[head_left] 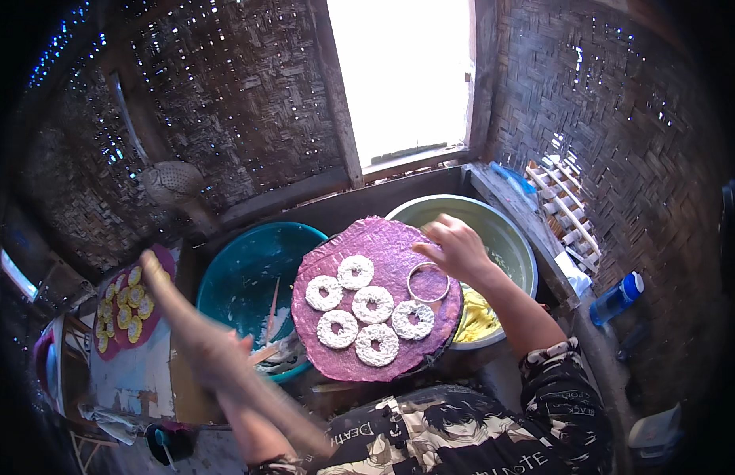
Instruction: The person uses a wooden mold and a circular cutter to form white dough into ring shapes on a purple mat. They then fill the centers with yellow paste using a wooden stick and place the finished pieces on a tray.
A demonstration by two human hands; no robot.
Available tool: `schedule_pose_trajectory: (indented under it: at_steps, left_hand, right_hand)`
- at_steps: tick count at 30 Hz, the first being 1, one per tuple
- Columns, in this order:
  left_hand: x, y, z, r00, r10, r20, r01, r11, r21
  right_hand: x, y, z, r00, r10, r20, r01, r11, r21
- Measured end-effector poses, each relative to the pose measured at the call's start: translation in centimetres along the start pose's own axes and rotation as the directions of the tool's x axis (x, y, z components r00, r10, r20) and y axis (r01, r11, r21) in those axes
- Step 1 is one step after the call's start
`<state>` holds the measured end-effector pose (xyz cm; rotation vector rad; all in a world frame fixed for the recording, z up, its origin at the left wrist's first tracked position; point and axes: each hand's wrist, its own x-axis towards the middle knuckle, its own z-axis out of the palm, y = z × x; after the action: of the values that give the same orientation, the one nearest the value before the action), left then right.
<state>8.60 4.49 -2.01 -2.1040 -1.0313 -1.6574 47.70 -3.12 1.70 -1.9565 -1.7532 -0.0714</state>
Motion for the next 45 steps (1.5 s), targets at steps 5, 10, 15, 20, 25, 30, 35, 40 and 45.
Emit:
schedule_pose_trajectory:
  at_steps: [5,10,15,20,25,30,35,40,45]
  left_hand:
    - [5.8,7.2,4.8,0.936,0.220,0.274,-0.237,0.971,0.029]
    - [9.9,9.4,3.0,0.863,0.080,0.499,-0.077,0.997,-0.027]
    - [10.2,9.3,-5.2,0.673,0.346,0.653,-0.193,0.936,-0.296]
    - [9.3,9.5,-11.3,0.520,0.273,0.809,-0.375,0.924,-0.071]
    - [7.7,2.1,-15.5,0.825,0.119,0.552,-0.030,0.985,-0.167]
    - [4.4,-3.7,-13.3,0.866,0.121,0.486,0.399,0.419,-0.815]
    - [3.5,-6.7,-12.2,0.961,-0.215,0.174,0.166,-0.053,-0.985]
    - [1.6,-13.7,-18.3,0.889,-0.458,0.021,0.015,-0.016,-1.000]
    - [-3.9,-17.8,-21.4,0.807,-0.591,-0.016,0.066,0.117,-0.991]
  right_hand:
    - [4.3,-13.9,-3.8,0.891,-0.391,-0.230,0.447,0.843,0.299]
    - [3.4,-21.4,-7.2,0.517,-0.769,-0.376,0.794,0.595,-0.126]
    - [-2.3,-23.2,-9.2,0.439,-0.888,-0.138,0.888,0.405,0.218]
    - [-2.9,-23.7,-11.3,0.655,-0.752,0.076,0.615,0.588,0.525]
    - [-0.4,-20.6,-14.2,0.944,-0.302,-0.129,0.296,0.612,0.734]
    - [0.8,-23.0,-8.2,0.716,0.327,-0.617,0.645,0.028,0.764]
    - [-1.1,-31.6,3.5,0.922,0.189,-0.337,0.385,-0.373,0.844]
    - [0.7,-32.7,13.2,0.830,-0.554,0.067,-0.063,0.026,0.998]
    - [1.5,-31.7,23.5,0.525,-0.222,0.822,-0.040,0.958,0.284]
